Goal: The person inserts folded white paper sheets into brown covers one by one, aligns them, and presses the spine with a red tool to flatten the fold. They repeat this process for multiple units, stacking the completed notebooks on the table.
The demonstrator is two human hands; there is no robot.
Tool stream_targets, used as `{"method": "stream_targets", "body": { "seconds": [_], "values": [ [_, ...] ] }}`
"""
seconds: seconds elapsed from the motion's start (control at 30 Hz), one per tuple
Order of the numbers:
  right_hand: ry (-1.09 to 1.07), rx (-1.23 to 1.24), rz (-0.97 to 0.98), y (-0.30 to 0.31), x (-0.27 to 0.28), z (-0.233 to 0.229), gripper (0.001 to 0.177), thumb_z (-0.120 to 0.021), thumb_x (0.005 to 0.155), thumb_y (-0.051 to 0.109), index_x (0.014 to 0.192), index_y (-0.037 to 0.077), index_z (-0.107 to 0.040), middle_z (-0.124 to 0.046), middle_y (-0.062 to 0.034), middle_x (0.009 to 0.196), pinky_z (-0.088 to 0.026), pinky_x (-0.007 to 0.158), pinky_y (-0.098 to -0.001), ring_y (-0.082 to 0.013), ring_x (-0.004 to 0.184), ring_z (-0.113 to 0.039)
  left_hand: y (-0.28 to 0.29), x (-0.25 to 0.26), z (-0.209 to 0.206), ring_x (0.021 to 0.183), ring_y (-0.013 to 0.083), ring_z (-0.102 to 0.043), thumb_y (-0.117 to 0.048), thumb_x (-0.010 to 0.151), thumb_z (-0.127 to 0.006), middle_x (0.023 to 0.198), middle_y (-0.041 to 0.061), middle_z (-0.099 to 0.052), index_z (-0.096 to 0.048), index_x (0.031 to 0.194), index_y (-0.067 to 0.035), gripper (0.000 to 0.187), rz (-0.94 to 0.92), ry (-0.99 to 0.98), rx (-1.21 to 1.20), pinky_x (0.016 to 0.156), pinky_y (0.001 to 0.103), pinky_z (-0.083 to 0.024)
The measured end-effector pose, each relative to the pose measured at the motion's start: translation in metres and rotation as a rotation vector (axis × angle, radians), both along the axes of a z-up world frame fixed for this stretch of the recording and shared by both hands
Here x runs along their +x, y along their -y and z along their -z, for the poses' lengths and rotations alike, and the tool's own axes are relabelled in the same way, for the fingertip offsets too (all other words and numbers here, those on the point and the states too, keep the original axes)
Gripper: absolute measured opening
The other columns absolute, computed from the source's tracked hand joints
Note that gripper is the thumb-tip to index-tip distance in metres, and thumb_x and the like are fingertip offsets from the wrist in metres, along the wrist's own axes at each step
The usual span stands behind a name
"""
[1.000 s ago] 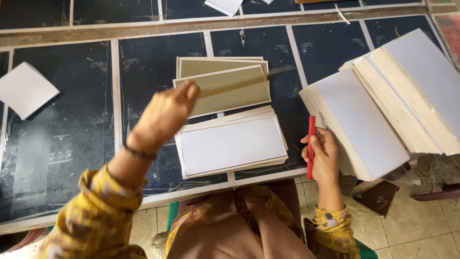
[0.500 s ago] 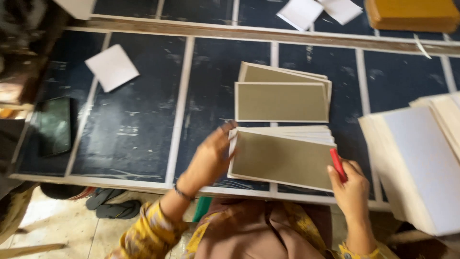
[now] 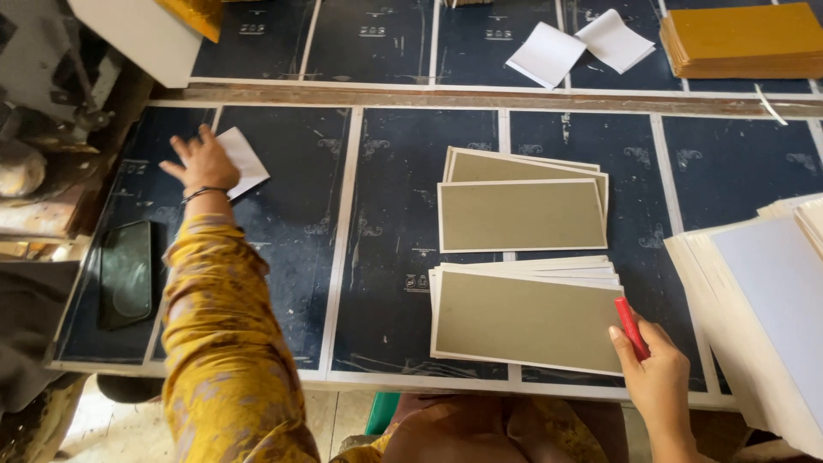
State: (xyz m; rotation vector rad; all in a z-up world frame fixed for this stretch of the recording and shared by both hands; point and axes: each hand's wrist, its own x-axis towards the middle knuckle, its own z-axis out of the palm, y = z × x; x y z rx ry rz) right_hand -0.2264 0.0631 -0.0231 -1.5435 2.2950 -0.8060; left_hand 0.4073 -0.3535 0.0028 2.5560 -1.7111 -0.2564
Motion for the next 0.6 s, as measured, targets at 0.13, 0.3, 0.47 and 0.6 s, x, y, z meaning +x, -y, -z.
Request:
{"method": "stream_targets", "body": {
  "seconds": [0.13,0.3,0.47,0.6],
  "values": [
    [-0.003,-0.036,0.019,0.001,-0.005,0.007,0.04,-0.069,0.098,0.029,0.133,0.009,-0.073,-0.076,-0.0098,0.112,-0.052,0.088,-0.0385,-0.0275,0.096,-0.071,-0.009,0.047,0.015,0.125,0.0469,-0.051,-0.016,0.079,-0.081,0.136,0.023,-0.044,-0.046,0.142,0.001,0.074,-0.032,0.078,-0.085,0.102,0.073,-0.038],
    [-0.178,-0.234,0.04,0.003,-0.003,-0.002,0.017,-0.079,0.102,0.022,0.102,0.007,-0.07,-0.066,-0.0061,0.093,-0.044,0.069,-0.0395,-0.0218,0.059,-0.051,-0.104,-0.009,-0.038,0.084,0.0291,-0.072,-0.009,0.094,-0.074,0.101,0.02,-0.071,-0.066,0.119,0.012,0.033,0.158,-0.665,-0.289,0.06,0.038,-0.064],
    [0.298,-0.431,-0.003,0.023,0.076,-0.055,0.016,-0.086,0.087,0.012,0.101,0.01,-0.079,-0.078,-0.0054,0.092,-0.054,0.075,-0.0326,-0.0187,0.077,-0.068,-0.244,-0.175,-0.045,0.078,0.0226,-0.065,-0.001,0.091,-0.081,0.09,0.019,-0.069,-0.068,0.113,0.004,0.026,0.2,-1.19,-0.567,0.067,0.046,-0.063],
    [0.543,-0.462,-0.162,0.03,0.128,-0.063,0.019,-0.087,0.081,0.01,0.098,0.006,-0.081,-0.076,-0.0085,0.081,-0.049,0.065,-0.0284,-0.0128,0.065,-0.058,-0.321,-0.264,-0.016,0.075,0.0194,-0.066,-0.005,0.082,-0.086,0.078,0.018,-0.074,-0.073,0.102,-0.004,0.024,0.24,-1.225,-0.498,0.068,0.04,-0.058]
  ]
}}
